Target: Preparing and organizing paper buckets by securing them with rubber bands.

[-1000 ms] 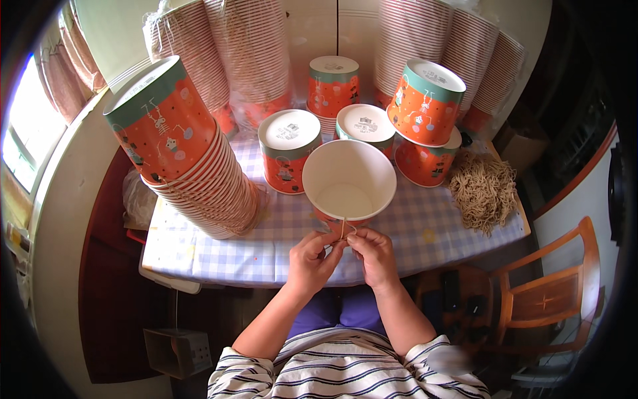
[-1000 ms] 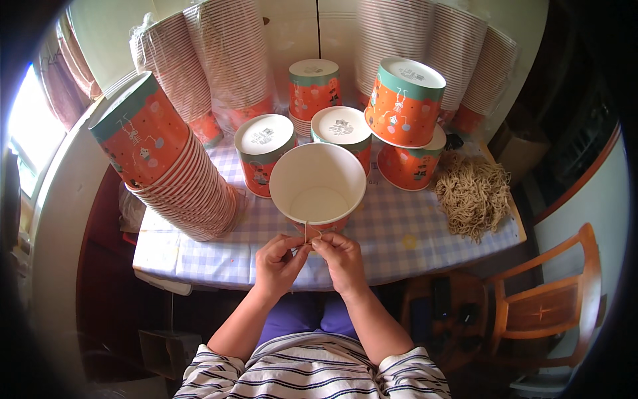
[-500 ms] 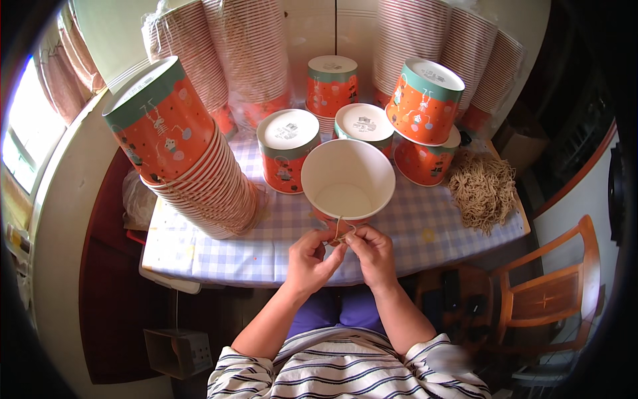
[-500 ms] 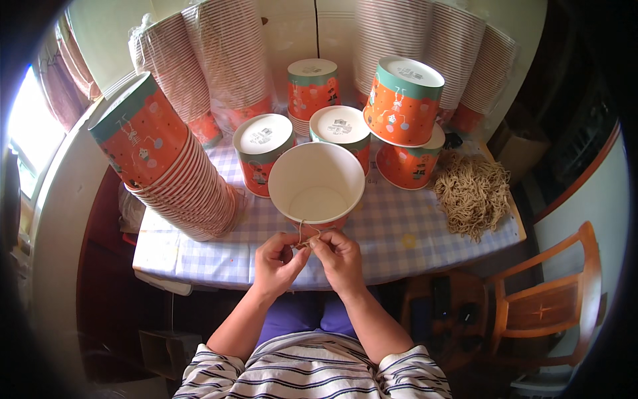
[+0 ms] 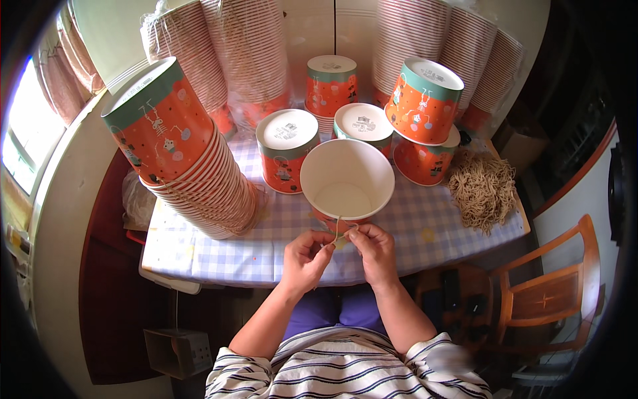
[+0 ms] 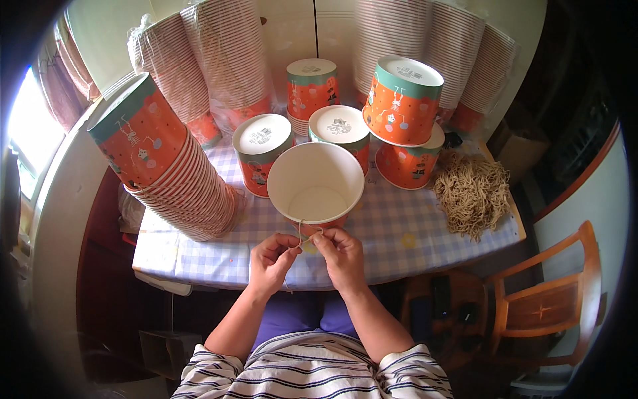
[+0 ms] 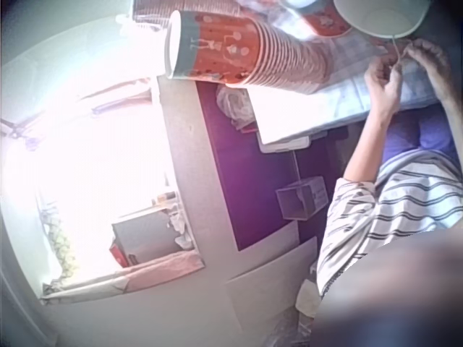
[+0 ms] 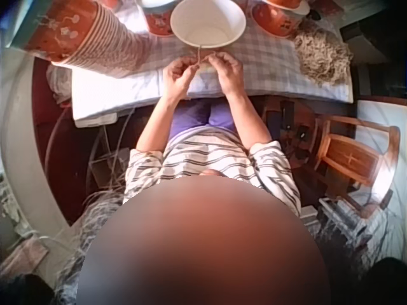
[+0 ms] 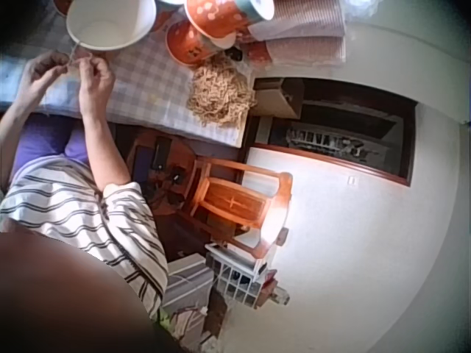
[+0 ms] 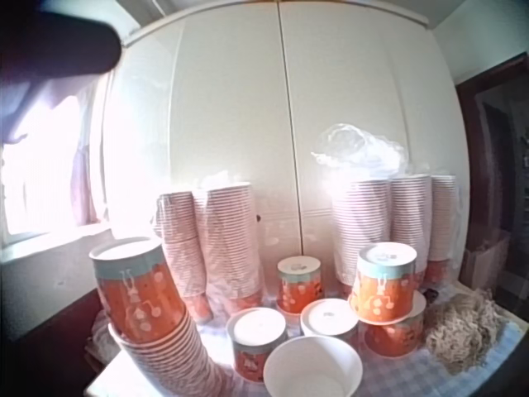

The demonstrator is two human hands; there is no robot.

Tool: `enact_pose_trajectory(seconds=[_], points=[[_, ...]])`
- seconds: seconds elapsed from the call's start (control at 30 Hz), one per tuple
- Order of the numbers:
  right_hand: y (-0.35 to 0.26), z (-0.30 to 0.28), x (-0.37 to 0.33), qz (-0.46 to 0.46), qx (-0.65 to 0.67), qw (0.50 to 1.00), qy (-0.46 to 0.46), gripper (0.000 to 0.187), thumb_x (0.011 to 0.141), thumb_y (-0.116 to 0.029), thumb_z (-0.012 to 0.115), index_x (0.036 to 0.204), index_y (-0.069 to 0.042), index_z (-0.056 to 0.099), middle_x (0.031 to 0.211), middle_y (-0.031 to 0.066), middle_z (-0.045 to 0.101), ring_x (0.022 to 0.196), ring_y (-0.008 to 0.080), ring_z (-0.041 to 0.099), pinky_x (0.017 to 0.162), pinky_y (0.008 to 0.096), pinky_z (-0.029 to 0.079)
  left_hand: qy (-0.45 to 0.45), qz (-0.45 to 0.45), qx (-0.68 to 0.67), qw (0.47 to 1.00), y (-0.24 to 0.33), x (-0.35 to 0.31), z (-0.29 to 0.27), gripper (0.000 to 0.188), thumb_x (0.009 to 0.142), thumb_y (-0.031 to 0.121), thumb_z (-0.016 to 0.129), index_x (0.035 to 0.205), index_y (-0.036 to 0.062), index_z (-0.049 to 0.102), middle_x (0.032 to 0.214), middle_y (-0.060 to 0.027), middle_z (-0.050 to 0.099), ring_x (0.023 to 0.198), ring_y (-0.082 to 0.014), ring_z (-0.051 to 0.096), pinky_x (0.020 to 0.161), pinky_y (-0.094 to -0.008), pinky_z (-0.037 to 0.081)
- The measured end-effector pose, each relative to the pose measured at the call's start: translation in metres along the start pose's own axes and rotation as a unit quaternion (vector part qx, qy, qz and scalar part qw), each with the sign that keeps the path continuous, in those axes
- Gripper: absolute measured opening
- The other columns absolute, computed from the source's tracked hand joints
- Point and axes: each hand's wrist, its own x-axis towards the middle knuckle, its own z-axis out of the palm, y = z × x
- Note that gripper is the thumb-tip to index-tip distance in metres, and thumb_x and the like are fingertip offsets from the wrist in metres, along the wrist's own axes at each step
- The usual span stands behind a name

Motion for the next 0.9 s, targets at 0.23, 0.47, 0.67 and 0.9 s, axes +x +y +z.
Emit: enact_pose_trajectory(seconds=[0.23,0.47,0.67,0.9], points=[[0.001,0.001,0.000,0.005,0.000,1.000,-0.007,0.013,0.089,-0.012,0.063,0.088,0.001,0.066,0.081,0.0019,0.066,0.076,0.0055,0.057,0.070,0.0209,0.044,-0.008,-0.027,-0.081,0.996,0.006,0.002,0.006,0.016,0.088,0.004,0.063,0.101,-0.0043,0.062,0.086,-0.0044,0.065,0.077,-0.0054,0.056,0.067,-0.0187,0.044],[0.008,0.002,0.000,-0.004,0.022,1.000,-0.009,0.014,0.089,-0.012,0.063,0.086,0.001,0.065,0.080,-0.0004,0.064,0.073,0.0034,0.054,0.067,0.0197,0.042,-0.012,-0.033,-0.085,0.996,0.000,0.002,0.005,0.013,0.088,0.004,0.063,0.098,-0.0036,0.062,0.084,-0.0008,0.063,0.074,-0.0031,0.053,0.065,-0.0180,0.042],[0.002,0.002,-0.001,-0.008,0.009,1.000,0.002,0.012,0.089,-0.011,0.063,0.086,0.001,0.065,0.080,0.0013,0.065,0.074,0.0046,0.055,0.069,0.0196,0.042,-0.008,-0.024,-0.100,0.995,-0.002,0.002,-0.001,0.011,0.089,0.006,0.061,0.096,-0.0027,0.062,0.079,-0.0024,0.062,0.064,-0.0035,0.049,0.056,-0.0175,0.037],[0.001,0.002,-0.001,0.003,0.016,1.000,-0.001,0.012,0.089,-0.011,0.062,0.086,0.001,0.064,0.082,0.0022,0.065,0.077,0.0054,0.056,0.070,0.0198,0.043,-0.031,-0.106,-0.149,0.983,-0.008,-0.001,-0.007,0.018,0.091,0.016,0.059,0.096,0.0000,0.065,0.076,-0.0022,0.063,0.059,-0.0028,0.042,0.053,-0.0177,0.033]])
